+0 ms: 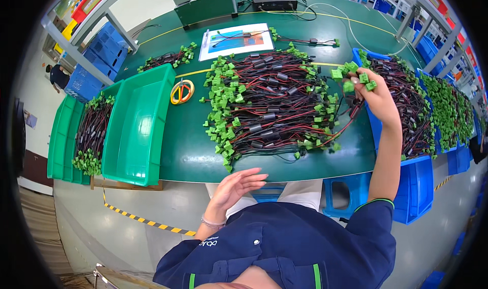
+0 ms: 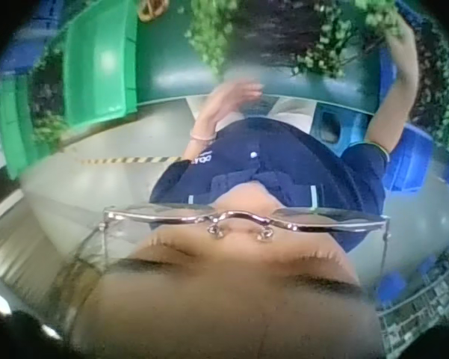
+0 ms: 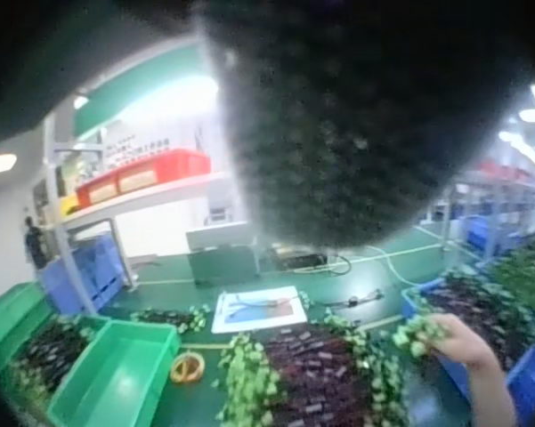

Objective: The person transfers a bundle of wire harnesses from a blue container onto the workbench, connects the green terminal connectors together by hand, and places the assembled wire harness bundle into a green container.

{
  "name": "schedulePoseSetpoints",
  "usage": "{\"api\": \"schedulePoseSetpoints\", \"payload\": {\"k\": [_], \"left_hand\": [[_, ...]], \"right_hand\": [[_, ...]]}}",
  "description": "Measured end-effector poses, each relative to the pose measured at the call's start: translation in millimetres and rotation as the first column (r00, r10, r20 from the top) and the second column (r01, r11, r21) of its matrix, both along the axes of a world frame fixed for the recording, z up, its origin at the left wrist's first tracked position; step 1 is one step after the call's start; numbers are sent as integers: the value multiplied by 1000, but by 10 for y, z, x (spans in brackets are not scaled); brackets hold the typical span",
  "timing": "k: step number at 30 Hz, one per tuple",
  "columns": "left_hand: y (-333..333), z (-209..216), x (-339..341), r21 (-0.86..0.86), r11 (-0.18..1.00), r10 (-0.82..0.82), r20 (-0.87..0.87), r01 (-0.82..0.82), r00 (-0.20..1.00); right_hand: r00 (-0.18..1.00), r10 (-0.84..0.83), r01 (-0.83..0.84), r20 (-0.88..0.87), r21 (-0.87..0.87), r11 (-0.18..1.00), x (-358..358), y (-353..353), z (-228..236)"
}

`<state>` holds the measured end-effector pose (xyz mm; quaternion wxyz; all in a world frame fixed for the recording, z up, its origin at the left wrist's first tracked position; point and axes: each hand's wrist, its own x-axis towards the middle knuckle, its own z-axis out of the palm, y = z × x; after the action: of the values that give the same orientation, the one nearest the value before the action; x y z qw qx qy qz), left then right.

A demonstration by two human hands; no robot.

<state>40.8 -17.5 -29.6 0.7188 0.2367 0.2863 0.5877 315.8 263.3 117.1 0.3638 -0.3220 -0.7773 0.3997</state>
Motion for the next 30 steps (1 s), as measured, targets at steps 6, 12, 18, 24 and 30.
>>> {"api": "schedulePoseSetpoints", "payload": {"k": [6,12,18,24,30], "left_hand": [[210,-39,254,19,997,-76,147,74,986],[233,-102,305,-74,996,-12,351,41,936],[281,-87,217,-33,999,45,386,-35,921],[305,-88,194,-114,993,50,403,-4,914],[284,-94,264,-28,999,-15,398,28,917]], "right_hand": [[255,231,249,-939,294,923,-166,-221,145],[724,-148,329,-674,150,932,-58,-255,248],[932,8,175,-363,467,867,-108,-363,262],[222,149,485,-964,241,841,155,-303,338],[686,-284,598,-670,297,745,120,-482,455]]}}
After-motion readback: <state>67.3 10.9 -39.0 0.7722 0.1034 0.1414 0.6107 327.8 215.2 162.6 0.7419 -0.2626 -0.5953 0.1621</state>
